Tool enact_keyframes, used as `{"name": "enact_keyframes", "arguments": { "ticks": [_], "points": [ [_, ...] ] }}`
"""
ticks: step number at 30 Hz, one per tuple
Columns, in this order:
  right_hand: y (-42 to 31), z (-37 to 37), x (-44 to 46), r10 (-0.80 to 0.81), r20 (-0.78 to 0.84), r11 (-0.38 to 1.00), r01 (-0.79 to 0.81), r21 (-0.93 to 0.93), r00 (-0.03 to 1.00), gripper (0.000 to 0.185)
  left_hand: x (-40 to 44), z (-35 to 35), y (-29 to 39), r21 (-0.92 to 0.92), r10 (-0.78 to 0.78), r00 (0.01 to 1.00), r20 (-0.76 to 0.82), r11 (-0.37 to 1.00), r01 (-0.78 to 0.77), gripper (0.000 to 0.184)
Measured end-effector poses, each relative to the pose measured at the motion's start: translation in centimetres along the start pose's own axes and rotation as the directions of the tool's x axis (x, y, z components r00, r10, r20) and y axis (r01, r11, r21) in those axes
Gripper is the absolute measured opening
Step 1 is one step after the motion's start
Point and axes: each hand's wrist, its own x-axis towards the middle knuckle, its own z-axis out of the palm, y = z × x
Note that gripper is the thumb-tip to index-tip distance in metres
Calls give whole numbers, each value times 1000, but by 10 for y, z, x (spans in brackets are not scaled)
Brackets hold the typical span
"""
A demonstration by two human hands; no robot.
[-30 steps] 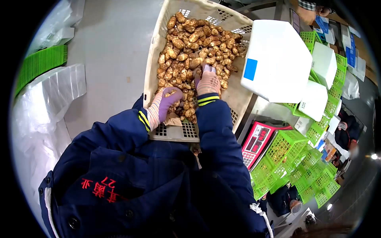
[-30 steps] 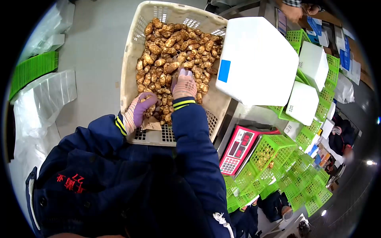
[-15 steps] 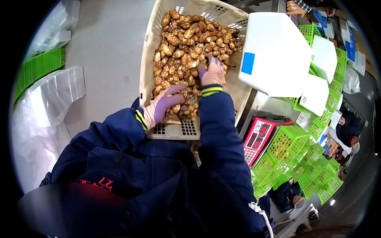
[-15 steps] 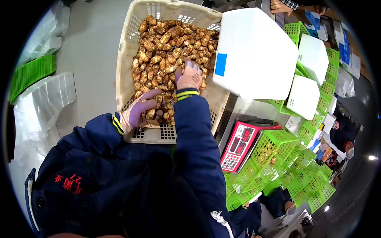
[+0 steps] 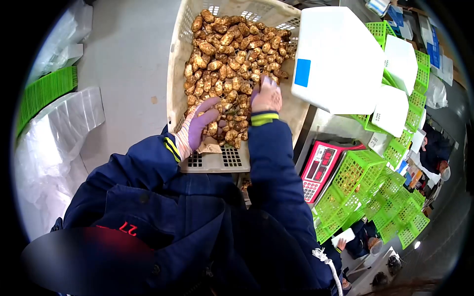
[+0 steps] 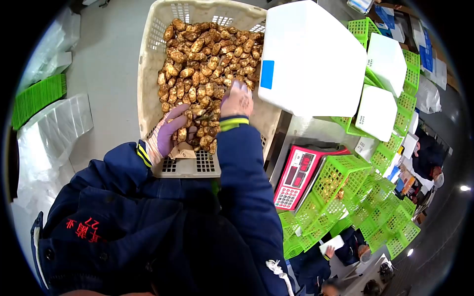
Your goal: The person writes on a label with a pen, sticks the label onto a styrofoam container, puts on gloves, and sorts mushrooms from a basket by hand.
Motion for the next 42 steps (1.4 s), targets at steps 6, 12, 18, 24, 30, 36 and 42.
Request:
{"name": "enact_keyframes", "arguments": {
  "ticks": [6, 12, 18, 24, 30, 36, 42],
  "points": [
    [11, -3, -11, 103, 119, 808, -152, 569, 988, 36, 9, -15, -10, 56, -72, 994, 86, 996, 67, 39],
    [-1, -1, -26, -216, 179, 784, 61, 617, 960, 27, 9, -7, -6, 260, -27, 993, 117, 966, -4, 36],
    [-59, 29, 15, 106, 437, 826, -324, 462, 893, 54, -1, -2, 0, -114, 8, 990, 142, 993, 8, 36],
    [-47, 72, 30, 148, 472, 732, -417, 539, 869, 61, 6, -3, -7, -100, 86, 994, 66, 992, -80, 34],
    [-47, 69, 24, -53, 432, 841, -193, 505, 900, 52, 10, -2, -9, -99, 88, 995, 38, 992, -84, 33],
    [-8, 31, -18, -132, 326, 57, -321, 945, 936, 52, 11, -7, -7, -143, 49, 999, 11, 989, -47, 34],
    [17, -16, -54, -153, 497, -32, -506, 862, 854, 31, 9, -3, -6, -125, 19, 999, 30, 992, -15, 38]
  ]
}}
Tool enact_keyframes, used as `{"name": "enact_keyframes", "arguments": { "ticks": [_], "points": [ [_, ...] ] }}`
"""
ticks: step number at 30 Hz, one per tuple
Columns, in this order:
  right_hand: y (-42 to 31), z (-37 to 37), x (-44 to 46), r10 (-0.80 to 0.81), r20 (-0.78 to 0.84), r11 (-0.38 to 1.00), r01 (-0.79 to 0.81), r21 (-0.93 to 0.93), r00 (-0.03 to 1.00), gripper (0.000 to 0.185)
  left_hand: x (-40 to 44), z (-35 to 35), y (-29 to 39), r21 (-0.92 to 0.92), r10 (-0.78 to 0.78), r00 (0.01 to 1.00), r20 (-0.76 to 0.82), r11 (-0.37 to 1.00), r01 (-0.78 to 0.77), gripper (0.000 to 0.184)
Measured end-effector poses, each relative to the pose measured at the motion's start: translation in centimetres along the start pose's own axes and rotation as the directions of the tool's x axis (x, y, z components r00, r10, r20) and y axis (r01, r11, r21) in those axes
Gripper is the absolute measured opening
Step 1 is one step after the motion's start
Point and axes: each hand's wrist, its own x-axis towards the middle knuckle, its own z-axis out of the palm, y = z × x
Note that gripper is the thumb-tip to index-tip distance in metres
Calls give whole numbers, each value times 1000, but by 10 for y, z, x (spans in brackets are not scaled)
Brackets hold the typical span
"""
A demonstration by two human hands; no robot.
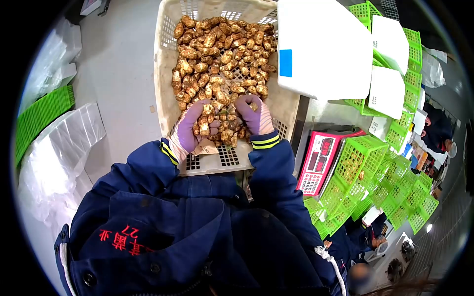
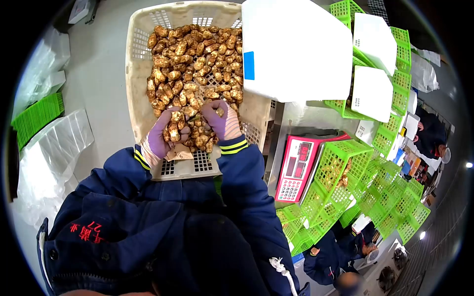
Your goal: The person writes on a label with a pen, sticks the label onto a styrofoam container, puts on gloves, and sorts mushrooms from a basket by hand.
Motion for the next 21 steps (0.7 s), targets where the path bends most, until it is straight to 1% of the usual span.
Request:
{"name": "enact_keyframes", "arguments": {
  "ticks": [1, 2, 3, 4, 5, 6, 8, 9, 10, 12, 13, 14, 15, 16, 17, 18, 20, 21],
  "points": [
    [1, -4, 11, -88, -127, 879, 17, -477, 988, 28, 0, 0, -1, 0, -3, 1000, 5, 1000, 3, 37],
    [0, -8, 26, -224, -195, 548, -42, -835, 955, 26, -1, 1, -1, 3, -4, 1000, 7, 1000, 4, 37],
    [-1, -15, 44, -317, -281, 463, -111, -879, 906, 23, -1, 2, 0, 31, -11, 1000, 14, 999, 10, 37],
    [-1, -9, 56, -539, -273, 426, -22, -904, 797, 28, -3, 4, 1, 60, -17, 1000, 18, 998, 16, 37],
    [-13, -10, 78, -432, -395, 381, -233, -895, 811, 38, -5, 8, 3, 58, -36, 999, -12, 998, 37, 35],
    [-31, 2, 83, -397, -401, 284, -305, -909, 826, 44, -5, 6, 2, 63, -36, 999, -19, 997, 37, 35],
    [-28, 11, 96, -288, -470, 290, -391, -873, 834, 49, -2, 1, -1, 31, -43, 998, 43, 999, 42, 34],
    [-23, 16, 100, -278, -493, 302, -412, -859, 824, 53, -2, 0, -1, 20, -60, 998, 25, 998, 59, 34],
    [-24, 17, 106, -103, -558, 335, -499, -799, 824, 57, -2, 0, 0, 21, -57, 998, 26, 998, 57, 34],
    [-7, 18, 99, -239, -385, 273, -319, -908, 891, 51, -4, 3, 0, 9, -55, 998, 12, 998, 55, 34],
    [-11, 23, 98, -244, -372, 203, -328, -923, 896, 49, -3, 2, -1, 11, -54, 998, 35, 998, 54, 34],
    [2, 15, 116, -283, -340, 128, -316, -940, 897, 50, -3, 2, 0, 11, -52, 998, 37, 999, 52, 34],
    [-6, 11, 124, -126, -432, 353, -367, -861, 893, 49, -3, 3, 0, 19, -66, 997, 41, 998, 65, 34],
    [-14, 3, 127, 47, -478, 548, -423, -722, 877, 49, -4, 4, 0, 30, -79, 996, 49, 997, 77, 34],
    [-22, 2, 108, -160, -299, 392, -218, -894, 941, 45, -4, 2, 0, 13, -99, 994, 46, 995, 99, 37],
    [-7, -16, 114, -210, -230, 517, -92, -851, 950, 58, -4, 0, 2, 22, -96, 994, 54, 995, 95, 37],
    [12, -22, 98, -300, -183, 761, 120, -637, 936, 58, -4, 0, 7, 43, 36, 997, 72, 998, -39, 41],
    [-11, -8, 62, -232, -149, 805, 104, -584, 961, 59, -8, 14, 20, 115, 90, 993, 78, 988, -98, 42]
  ]
}}
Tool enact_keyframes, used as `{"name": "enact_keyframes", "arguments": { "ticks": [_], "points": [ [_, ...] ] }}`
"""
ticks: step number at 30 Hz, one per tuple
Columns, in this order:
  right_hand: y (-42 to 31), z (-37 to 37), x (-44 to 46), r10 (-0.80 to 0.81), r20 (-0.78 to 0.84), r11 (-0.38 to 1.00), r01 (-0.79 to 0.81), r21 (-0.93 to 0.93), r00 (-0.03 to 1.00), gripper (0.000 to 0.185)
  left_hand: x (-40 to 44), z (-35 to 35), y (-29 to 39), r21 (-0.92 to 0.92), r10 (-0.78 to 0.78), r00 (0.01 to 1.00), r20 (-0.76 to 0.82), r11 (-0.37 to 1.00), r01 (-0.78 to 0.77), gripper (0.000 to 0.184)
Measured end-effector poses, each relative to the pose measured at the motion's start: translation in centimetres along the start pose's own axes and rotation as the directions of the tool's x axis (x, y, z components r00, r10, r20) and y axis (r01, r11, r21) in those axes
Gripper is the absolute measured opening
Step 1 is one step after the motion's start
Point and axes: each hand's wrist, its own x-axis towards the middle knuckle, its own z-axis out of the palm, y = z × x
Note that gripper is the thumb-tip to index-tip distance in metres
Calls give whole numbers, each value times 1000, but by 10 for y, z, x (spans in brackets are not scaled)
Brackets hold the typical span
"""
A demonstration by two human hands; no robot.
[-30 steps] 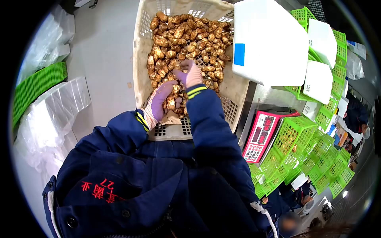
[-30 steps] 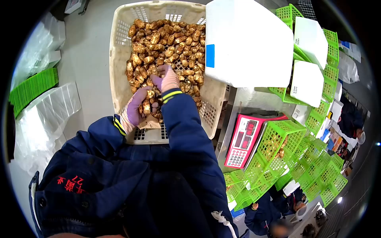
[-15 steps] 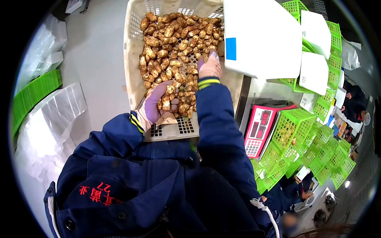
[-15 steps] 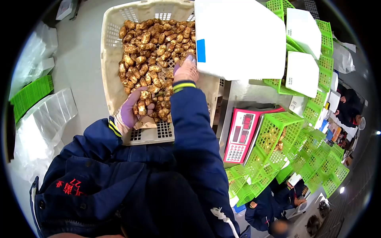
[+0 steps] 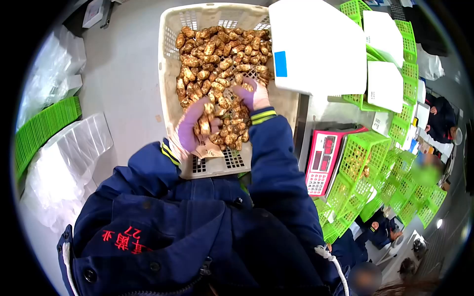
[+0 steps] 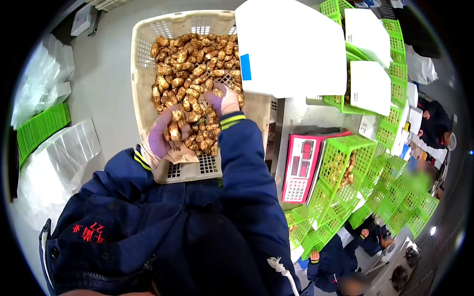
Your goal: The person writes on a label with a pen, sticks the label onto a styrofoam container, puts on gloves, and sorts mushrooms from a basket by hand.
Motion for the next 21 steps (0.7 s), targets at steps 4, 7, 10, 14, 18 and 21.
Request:
{"name": "enact_keyframes", "arguments": {
  "ticks": [4, 7, 10, 14, 18, 21],
  "points": [
    [-24, -1, -79, 47, 84, 973, -65, 221, 995, 57, 14, 24, 20, 224, 134, 990, 50, 964, -142, 44],
    [-39, 6, -117, -131, 8, 924, 125, -362, 991, 56, 14, 40, 14, 449, -41, 979, 202, 892, -55, 44],
    [-37, -3, -147, -246, -46, 936, 226, -269, 968, 52, 16, 46, -4, 444, -90, 957, 276, 895, -45, 41],
    [-30, -38, -198, -226, -167, 839, 279, 467, 960, 41, 6, 68, -11, 142, -305, 870, 387, 952, 270, 38],
    [0, -55, -240, 33, -233, 691, 147, 707, 972, 40, -4, 124, -29, 207, -259, 818, 514, 963, 175, 40],
    [34, -59, -269, 66, -232, 722, 114, 683, 970, 41, -19, 223, -64, 270, -239, 784, 572, 958, 95, 38]
  ]
}}
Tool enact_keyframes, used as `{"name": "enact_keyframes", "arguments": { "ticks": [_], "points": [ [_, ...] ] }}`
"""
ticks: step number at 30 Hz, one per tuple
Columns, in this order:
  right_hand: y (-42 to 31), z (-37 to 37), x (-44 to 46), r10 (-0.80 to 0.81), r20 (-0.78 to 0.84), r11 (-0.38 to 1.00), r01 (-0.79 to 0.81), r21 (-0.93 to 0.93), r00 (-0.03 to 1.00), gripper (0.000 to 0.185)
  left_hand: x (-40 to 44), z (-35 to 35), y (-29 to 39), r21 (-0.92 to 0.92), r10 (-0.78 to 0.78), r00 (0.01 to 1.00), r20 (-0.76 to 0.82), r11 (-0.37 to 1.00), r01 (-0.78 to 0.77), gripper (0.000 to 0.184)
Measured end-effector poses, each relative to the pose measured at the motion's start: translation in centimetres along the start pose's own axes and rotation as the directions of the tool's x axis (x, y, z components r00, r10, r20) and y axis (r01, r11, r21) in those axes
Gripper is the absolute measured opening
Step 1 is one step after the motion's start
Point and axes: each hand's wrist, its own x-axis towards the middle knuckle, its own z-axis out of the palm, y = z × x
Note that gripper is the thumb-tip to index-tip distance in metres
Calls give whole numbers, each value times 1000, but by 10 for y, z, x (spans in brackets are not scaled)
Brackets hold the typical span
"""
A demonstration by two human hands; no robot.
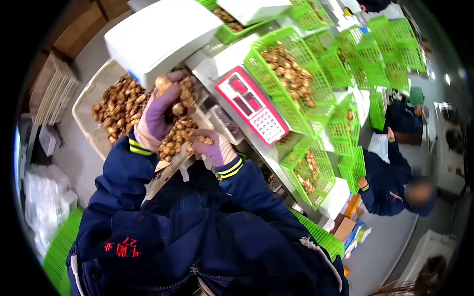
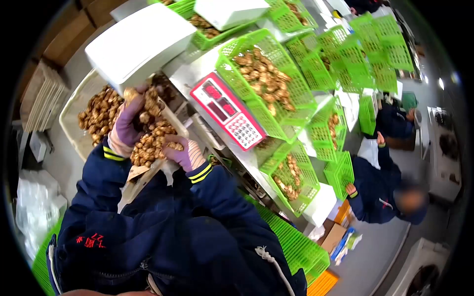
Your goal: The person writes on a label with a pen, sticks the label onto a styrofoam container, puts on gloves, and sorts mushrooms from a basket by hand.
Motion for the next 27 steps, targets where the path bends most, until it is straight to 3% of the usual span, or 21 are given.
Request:
{"name": "enact_keyframes", "arguments": {
  "ticks": [2, 3, 4, 6, 7, 8, 9, 10, 12, 14, 16, 17, 19, 20, 22, 23, 25, 26, 27],
  "points": [
    [11, -10, -15, 52, -14, 994, -51, 101, 999, 41, 43, 61, -16, 240, 15, 996, 85, 970, -35, 42],
    [8, -15, -20, 54, -6, 994, -54, 94, 999, 41, 65, 86, -31, 251, -5, 992, 126, 968, -27, 51],
    [5, -19, -23, 58, 4, 995, -58, 86, 998, 41, 87, 101, -44, 383, -31, 968, 250, 921, -70, 63],
    [1, -29, -26, -3, 3, 970, 2, 244, 1000, 40, 120, 134, -62, 731, 42, 975, 219, 655, -192, 73],
    [-6, -38, -33, 4, -27, 981, 2, 196, 1000, 37, 121, 144, -66, 793, 151, 966, 208, 553, -257, 77],
    [-12, -48, -39, 10, -57, 988, -1, 151, 998, 35, 115, 150, -73, 742, 249, 951, 181, 601, -298, 69],
    [-2, -57, -36, 10, -85, 974, 10, 228, 996, 28, 107, 150, -76, 789, 271, 944, 189, 531, -310, 63],
    [-4, -63, -43, -58, -144, 980, 84, 179, 988, 30, 97, 143, -78, 832, 291, 937, 195, 457, -315, 56],
    [-14, -77, -51, -55, -185, 972, 95, 214, 981, 27, 67, 115, -87, 836, 104, 947, 305, 446, -318, 46],
    [-16, -83, -54, -23, -256, 952, 100, 289, 966, 26, 31, 92, -95, 928, -102, 930, 354, 163, -335, 45],
    [-5, -91, -48, -74, -249, 897, 173, 406, 966, 26, 6, 79, -100, 912, -221, 888, 403, 16, -410, 45],
    [-2, -86, -44, -96, -229, 855, 199, 480, 969, 28, -3, 71, -105, 931, -224, 905, 361, 32, -363, 45],
    [-11, -87, -50, -57, -167, 893, 125, 432, 984, 29, -9, 57, -110, 942, -187, 923, 336, 51, -333, 37],
    [-14, -88, -52, -48, -126, 908, 96, 408, 991, 30, -9, 41, -114, 936, -141, 937, 319, 204, -288, 29],
    [-24, -87, -57, -8, -128, 895, 64, 442, 992, 29, -9, 46, -107, 821, -116, 993, -13, 566, 77, 25],
    [-26, -87, -58, 31, -132, 881, 35, 472, 991, 28, -4, 51, -103, 858, -61, 997, -45, 510, 69, 24],
    [-8, -94, -51, 29, -113, 904, 22, 426, 993, 28, 20, 78, -96, 852, -1, 997, 79, 520, -67, 23],
    [-1, -95, -48, 29, -95, 927, 9, 376, 995, 29, 33, 106, -92, 903, 43, 995, 87, 418, -97, 22],
    [0, -90, -48, 16, -102, 937, 21, 349, 995, 28, 51, 131, -93, 836, 5, 981, 192, 523, -167, 27]
  ]
}}
